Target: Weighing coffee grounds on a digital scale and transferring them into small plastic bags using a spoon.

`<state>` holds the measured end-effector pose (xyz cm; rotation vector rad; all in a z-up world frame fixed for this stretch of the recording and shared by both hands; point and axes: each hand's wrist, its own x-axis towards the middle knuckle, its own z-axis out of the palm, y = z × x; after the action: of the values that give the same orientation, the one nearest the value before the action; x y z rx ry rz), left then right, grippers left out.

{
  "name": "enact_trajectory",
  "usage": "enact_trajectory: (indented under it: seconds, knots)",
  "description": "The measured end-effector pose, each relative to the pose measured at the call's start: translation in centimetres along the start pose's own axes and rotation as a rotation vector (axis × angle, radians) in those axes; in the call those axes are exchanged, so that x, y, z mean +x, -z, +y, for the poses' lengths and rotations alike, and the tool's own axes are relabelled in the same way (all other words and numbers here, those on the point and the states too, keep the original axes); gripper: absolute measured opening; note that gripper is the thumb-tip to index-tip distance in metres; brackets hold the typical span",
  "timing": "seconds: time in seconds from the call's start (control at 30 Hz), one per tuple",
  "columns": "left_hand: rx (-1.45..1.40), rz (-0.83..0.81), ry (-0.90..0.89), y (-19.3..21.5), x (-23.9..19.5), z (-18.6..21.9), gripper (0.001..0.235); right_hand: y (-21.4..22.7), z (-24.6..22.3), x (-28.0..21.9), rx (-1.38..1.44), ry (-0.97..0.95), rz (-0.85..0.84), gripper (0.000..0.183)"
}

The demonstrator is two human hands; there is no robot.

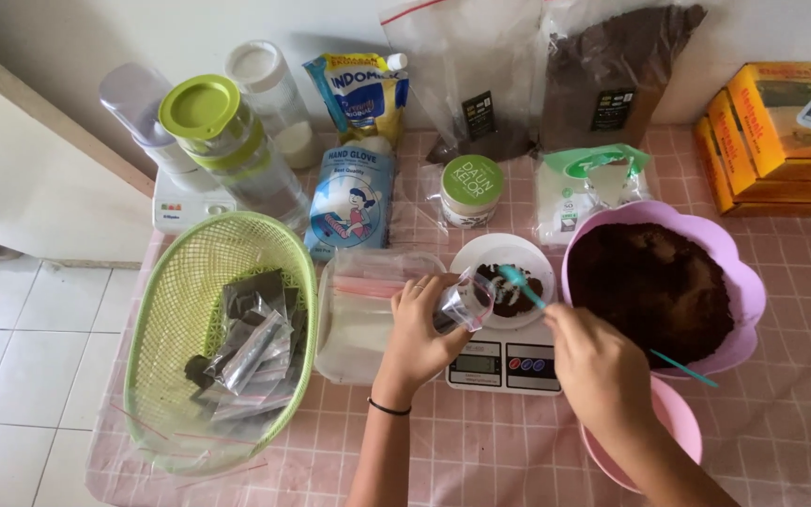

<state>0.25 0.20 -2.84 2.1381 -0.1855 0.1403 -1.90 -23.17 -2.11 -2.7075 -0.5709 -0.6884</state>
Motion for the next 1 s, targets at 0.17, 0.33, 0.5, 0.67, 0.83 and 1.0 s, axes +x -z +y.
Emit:
enact_trajectory:
  seconds: [0.17,0.33,0.5,0.67,0.83,1.0]
  knots:
    - [0.084,0.007,0.039,-0.4,0.0,0.2,0.061,-1.6,0.9,-1.0,0.001,-0.147,-0.073,0.012]
    - [0.043,-0.023,0.044,-0.5,-0.1,0.4,0.064,-1.4,-0.8,-1.3,0.176,-0.260,-0.137,0.011]
    - [0.007,-0.046,0.062,-0.8,-0.2,0.5,0.064,-0.4,-2.4,-0.8,0.491,-0.428,-0.157,0.010]
    - [-0.004,-0.075,0.085,-0.2,-0.3,1.5,0.056,0.3,-3.6,-0.2,0.970,-0.887,-0.225,0.008]
    - [0.002,-0.072,0.075,0.1,-0.4,1.3,0.058,-1.8,-1.7,-1.6,1.354,-1.129,-0.126,0.008]
    - [0.028,-0.094,0.064,-0.1,-0.5,1.1,0.061,-2.7,-0.7,-2.5,1.451,-1.209,-0.147,0.008]
